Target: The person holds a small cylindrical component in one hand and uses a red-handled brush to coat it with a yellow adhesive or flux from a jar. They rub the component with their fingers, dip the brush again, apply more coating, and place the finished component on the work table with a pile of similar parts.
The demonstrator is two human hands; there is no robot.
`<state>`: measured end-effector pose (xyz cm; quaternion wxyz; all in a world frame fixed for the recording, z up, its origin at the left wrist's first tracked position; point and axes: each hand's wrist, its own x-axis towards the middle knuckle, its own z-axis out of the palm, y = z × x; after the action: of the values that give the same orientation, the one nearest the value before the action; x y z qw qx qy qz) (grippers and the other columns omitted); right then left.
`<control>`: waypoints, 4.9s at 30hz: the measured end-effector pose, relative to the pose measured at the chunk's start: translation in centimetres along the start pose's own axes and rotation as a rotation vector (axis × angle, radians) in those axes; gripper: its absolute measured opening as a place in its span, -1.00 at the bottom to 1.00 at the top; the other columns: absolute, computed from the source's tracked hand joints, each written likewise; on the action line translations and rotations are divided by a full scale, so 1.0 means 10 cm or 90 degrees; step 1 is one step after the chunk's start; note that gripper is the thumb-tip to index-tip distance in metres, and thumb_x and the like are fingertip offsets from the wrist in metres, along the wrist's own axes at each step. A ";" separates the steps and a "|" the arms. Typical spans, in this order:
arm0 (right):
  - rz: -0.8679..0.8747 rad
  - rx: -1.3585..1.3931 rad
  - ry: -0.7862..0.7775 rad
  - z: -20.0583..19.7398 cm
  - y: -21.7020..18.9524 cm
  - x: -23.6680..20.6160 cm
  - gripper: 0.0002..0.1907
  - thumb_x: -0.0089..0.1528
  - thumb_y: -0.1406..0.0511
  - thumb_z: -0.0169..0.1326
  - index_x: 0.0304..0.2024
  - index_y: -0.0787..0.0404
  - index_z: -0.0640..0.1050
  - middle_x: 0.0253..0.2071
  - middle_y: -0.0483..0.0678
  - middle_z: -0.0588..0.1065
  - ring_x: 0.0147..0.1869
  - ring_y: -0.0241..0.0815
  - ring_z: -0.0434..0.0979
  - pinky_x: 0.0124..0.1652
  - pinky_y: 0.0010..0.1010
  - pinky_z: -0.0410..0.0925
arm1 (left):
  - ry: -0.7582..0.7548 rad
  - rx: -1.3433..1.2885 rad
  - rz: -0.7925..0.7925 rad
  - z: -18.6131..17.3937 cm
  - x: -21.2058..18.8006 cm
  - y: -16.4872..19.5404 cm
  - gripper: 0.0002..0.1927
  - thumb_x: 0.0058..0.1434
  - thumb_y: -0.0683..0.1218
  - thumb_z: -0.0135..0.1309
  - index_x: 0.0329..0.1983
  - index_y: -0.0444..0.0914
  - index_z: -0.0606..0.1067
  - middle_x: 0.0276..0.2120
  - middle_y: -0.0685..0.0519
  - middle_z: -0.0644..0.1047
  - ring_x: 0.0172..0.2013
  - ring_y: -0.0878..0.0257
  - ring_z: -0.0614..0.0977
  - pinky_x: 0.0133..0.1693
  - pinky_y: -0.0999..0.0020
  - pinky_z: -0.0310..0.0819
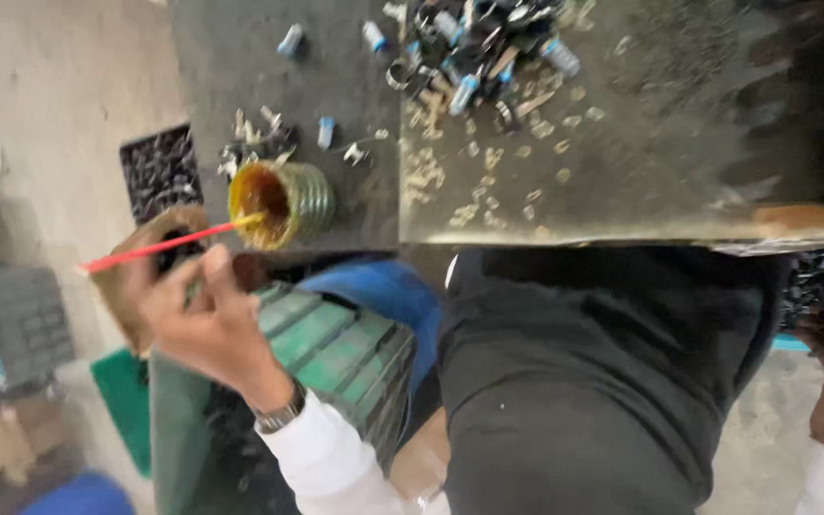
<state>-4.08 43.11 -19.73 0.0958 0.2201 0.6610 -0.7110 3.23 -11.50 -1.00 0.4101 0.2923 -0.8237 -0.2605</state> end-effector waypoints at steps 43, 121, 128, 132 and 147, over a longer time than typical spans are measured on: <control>-0.609 -0.213 -0.179 1.45 -1.17 -0.63 -0.71 0.19 0.60 0.21 -0.05 0.36 0.51 -0.14 0.11 0.58 -0.10 -0.06 0.66 -0.16 -0.41 0.51 | -0.729 -0.420 0.050 1.12 -0.89 1.73 -0.72 0.14 -0.25 0.37 -0.09 -0.29 0.59 -0.18 0.03 0.60 -0.27 0.34 0.65 -0.27 0.50 0.58; 0.054 0.237 -0.331 1.42 -0.79 -0.61 -0.86 0.18 0.50 0.25 -0.27 0.35 0.53 -0.30 0.03 0.59 -0.26 -0.19 0.63 -0.26 -0.36 0.49 | -0.699 -0.731 -0.335 1.31 -1.43 1.50 -0.88 0.31 -0.41 0.13 -0.12 -0.43 0.54 -0.09 -0.05 0.45 -0.27 0.26 0.65 -0.30 0.41 0.65; 0.062 0.179 -0.295 1.45 -0.87 -0.65 -0.85 0.15 0.53 0.25 -0.28 0.36 0.54 -0.29 0.04 0.60 -0.25 -0.19 0.67 -0.26 -0.38 0.52 | -0.679 -0.716 -0.324 1.31 -1.47 1.47 -0.88 0.32 -0.42 0.13 -0.13 -0.43 0.54 -0.10 -0.04 0.46 -0.27 0.28 0.64 -0.32 0.43 0.65; 0.046 0.155 -0.296 1.45 -0.87 -0.65 -0.85 0.15 0.54 0.25 -0.26 0.36 0.55 -0.28 0.03 0.61 -0.22 -0.21 0.67 -0.24 -0.41 0.53 | -0.678 -0.673 -0.254 1.30 -1.45 1.40 -0.86 0.30 -0.40 0.16 -0.13 -0.39 0.56 -0.11 -0.02 0.48 -0.20 0.30 0.61 -0.19 0.43 0.60; -0.179 -0.140 -0.382 1.42 -0.86 -0.66 -0.82 0.10 0.53 0.28 -0.26 0.38 0.58 -0.31 -0.03 0.59 -0.23 -0.27 0.58 -0.20 -0.52 0.42 | -0.908 -0.808 -0.412 1.15 -1.15 1.19 -0.92 0.37 -0.25 0.14 -0.10 -0.36 0.54 -0.23 0.05 0.51 -0.23 0.38 0.58 -0.12 0.51 0.47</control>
<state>-4.57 29.04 -8.71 0.2102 -0.1038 0.6996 -0.6749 -3.87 6.95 -5.11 -0.1890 0.0053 -0.4668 -0.8639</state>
